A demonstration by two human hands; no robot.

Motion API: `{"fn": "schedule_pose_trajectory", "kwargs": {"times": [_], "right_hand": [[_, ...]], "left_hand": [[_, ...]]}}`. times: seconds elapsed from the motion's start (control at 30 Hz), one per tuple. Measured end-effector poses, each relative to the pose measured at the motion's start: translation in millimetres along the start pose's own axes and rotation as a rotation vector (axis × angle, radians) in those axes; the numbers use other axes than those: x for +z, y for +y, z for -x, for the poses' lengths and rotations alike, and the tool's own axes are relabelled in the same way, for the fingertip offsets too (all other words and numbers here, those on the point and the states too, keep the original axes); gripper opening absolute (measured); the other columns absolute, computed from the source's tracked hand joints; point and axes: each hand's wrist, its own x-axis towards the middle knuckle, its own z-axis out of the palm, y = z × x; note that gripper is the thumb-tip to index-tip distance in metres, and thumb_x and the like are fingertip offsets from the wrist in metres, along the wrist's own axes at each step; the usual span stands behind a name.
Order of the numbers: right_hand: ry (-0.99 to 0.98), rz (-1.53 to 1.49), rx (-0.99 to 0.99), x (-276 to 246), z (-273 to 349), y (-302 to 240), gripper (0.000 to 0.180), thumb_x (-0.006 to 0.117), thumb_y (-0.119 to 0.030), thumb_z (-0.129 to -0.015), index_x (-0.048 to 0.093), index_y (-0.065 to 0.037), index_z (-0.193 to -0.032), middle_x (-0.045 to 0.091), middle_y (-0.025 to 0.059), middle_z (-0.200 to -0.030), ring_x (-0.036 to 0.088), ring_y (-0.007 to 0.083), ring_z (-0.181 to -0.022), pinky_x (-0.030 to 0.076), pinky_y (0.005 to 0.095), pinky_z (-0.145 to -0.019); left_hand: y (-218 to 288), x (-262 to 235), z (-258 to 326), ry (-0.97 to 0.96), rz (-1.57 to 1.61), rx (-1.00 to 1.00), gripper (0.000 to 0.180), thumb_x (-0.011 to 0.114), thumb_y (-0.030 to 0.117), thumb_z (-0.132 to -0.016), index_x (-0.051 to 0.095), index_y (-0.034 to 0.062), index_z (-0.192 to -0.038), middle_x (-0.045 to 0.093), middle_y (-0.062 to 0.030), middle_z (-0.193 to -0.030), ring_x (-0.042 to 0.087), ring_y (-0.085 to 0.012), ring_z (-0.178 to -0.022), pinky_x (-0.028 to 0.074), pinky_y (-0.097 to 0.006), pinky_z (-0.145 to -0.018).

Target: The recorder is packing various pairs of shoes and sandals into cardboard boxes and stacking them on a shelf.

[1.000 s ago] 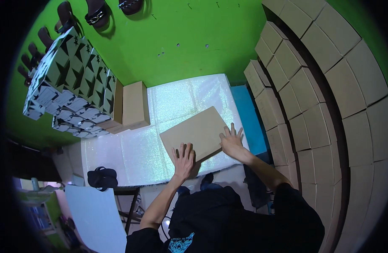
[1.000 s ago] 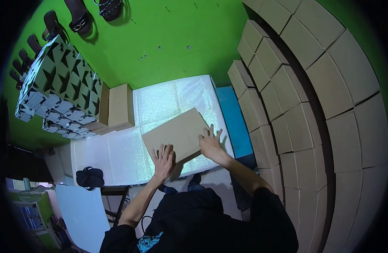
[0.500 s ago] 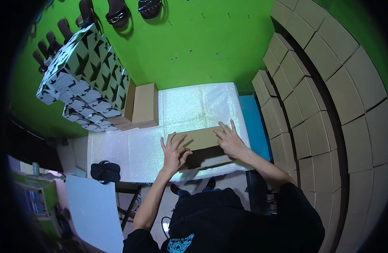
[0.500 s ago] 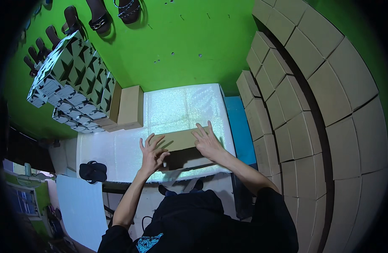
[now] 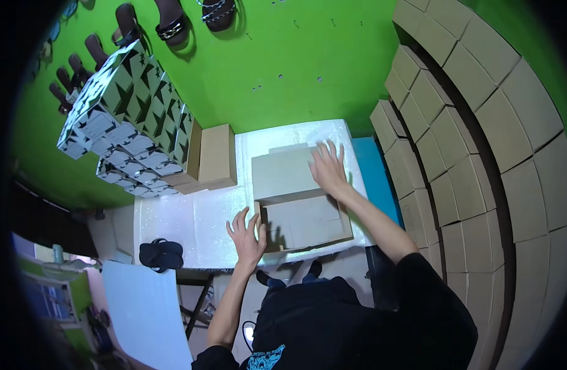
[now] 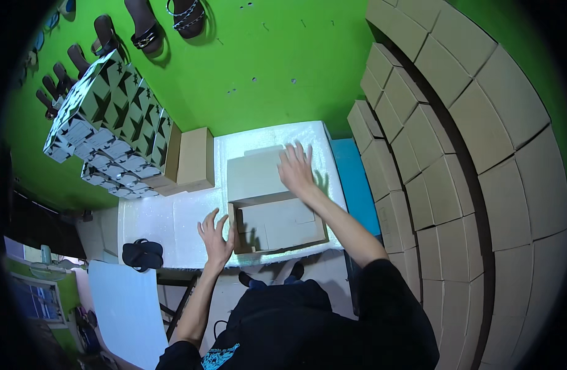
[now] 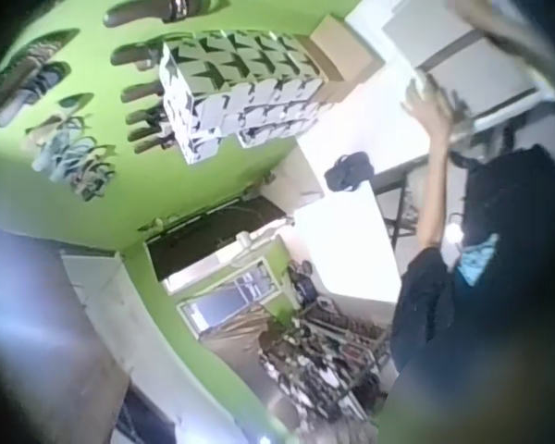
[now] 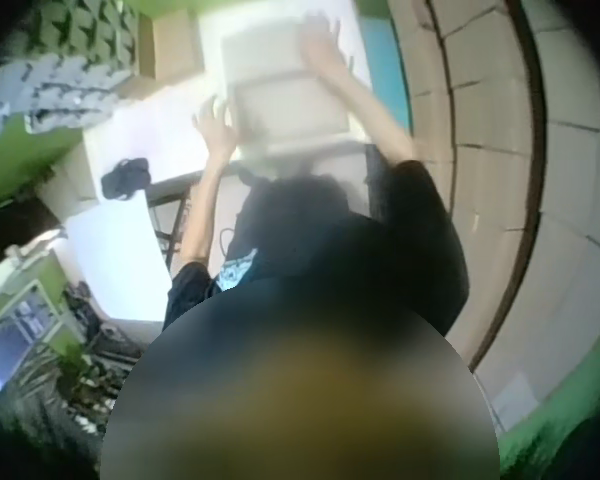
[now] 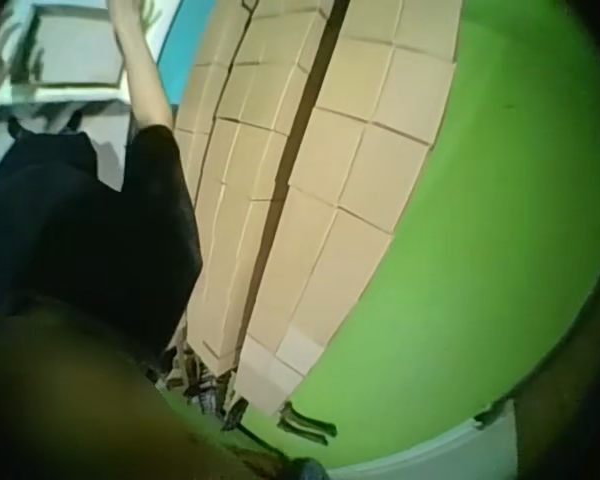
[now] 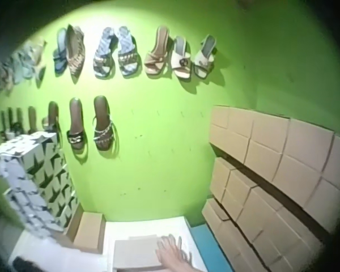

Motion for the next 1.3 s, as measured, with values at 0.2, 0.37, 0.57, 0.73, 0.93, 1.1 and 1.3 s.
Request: {"fn": "schedule_pose_trajectory", "kwargs": {"times": [0.2,0.37,0.57,0.73,0.93,1.1,1.3], "right_hand": [[-0.175,0.159,0.32,44,159,18,0.049,0.078,-0.024,-0.077,0.063,0.002,-0.116,0.048,0.0238,-0.136,0.037,0.047,-0.133,0.022,0.0694,-0.111],[-0.326,0.188,0.41,38,190,31,0.048,0.077,-0.025,-0.077,0.065,0.004,-0.112,0.051,0.021,-0.129,0.039,0.0451,-0.13,0.02,0.0708,-0.11],[-0.185,0.047,0.536,29,202,48,0.031,0.078,-0.024,-0.081,0.061,-0.005,-0.098,0.053,0.0145,-0.113,0.044,0.0371,-0.124,0.024,0.0718,-0.105],[-0.11,-0.145,0.582,33,214,52,0.025,0.078,-0.024,-0.083,0.064,-0.006,-0.095,0.056,0.0117,-0.112,0.047,0.0352,-0.121,0.027,0.0644,-0.104],[0.004,0.005,0.477,51,231,46,0.021,0.076,-0.025,-0.083,0.07,-0.005,-0.082,0.059,0.0112,-0.123,0.046,0.0349,-0.125,0.028,0.0604,-0.106],[-0.059,0.032,0.463,58,227,26,0.015,0.074,-0.015,-0.078,0.071,-0.002,-0.085,0.057,0.0124,-0.128,0.042,0.0367,-0.131,0.025,0.0653,-0.109],[-0.216,0.014,0.562,45,253,44,0.013,0.072,-0.009,-0.073,0.068,-0.004,-0.084,0.057,0.011,-0.126,0.044,0.0348,-0.129,0.028,0.067,-0.107]], "left_hand": [[-30,41,40,-0.197,-0.203,-0.125,0.058,0.074,0.034,-0.081,0.055,0.0019,-0.126,0.043,-0.0189,-0.143,0.037,-0.0399,-0.134,0.022,-0.07,-0.11],[-39,60,23,-0.279,-0.295,-0.169,0.053,0.075,0.033,-0.08,0.053,0.0004,-0.116,0.044,-0.0203,-0.143,0.037,-0.0416,-0.135,0.023,-0.072,-0.11],[-59,43,26,-0.167,-0.155,-0.218,0.043,0.072,0.021,-0.08,0.055,0.0044,-0.116,0.048,-0.0171,-0.139,0.039,-0.0388,-0.133,0.023,-0.071,-0.108],[-66,50,41,-0.212,-0.212,-0.169,0.021,0.071,0.017,-0.084,0.066,0.0059,-0.101,0.051,-0.0143,-0.134,0.04,-0.0371,-0.133,0.022,-0.069,-0.11],[-40,63,53,-0.219,-0.203,-0.167,0.016,0.065,0.016,-0.089,0.073,0.0033,-0.096,0.054,-0.0126,-0.134,0.039,-0.0381,-0.134,0.02,-0.069,-0.112],[-34,70,62,-0.204,-0.118,-0.216,0.026,0.07,0.017,-0.082,0.072,-0.0003,-0.102,0.048,-0.0142,-0.143,0.034,-0.0404,-0.137,0.02,-0.069,-0.112],[-25,69,81,-0.363,0.013,-0.268,0.043,0.077,0.02,-0.071,0.066,-0.0034,-0.105,0.038,-0.0192,-0.15,0.031,-0.0422,-0.139,0.02,-0.069,-0.111]]}}
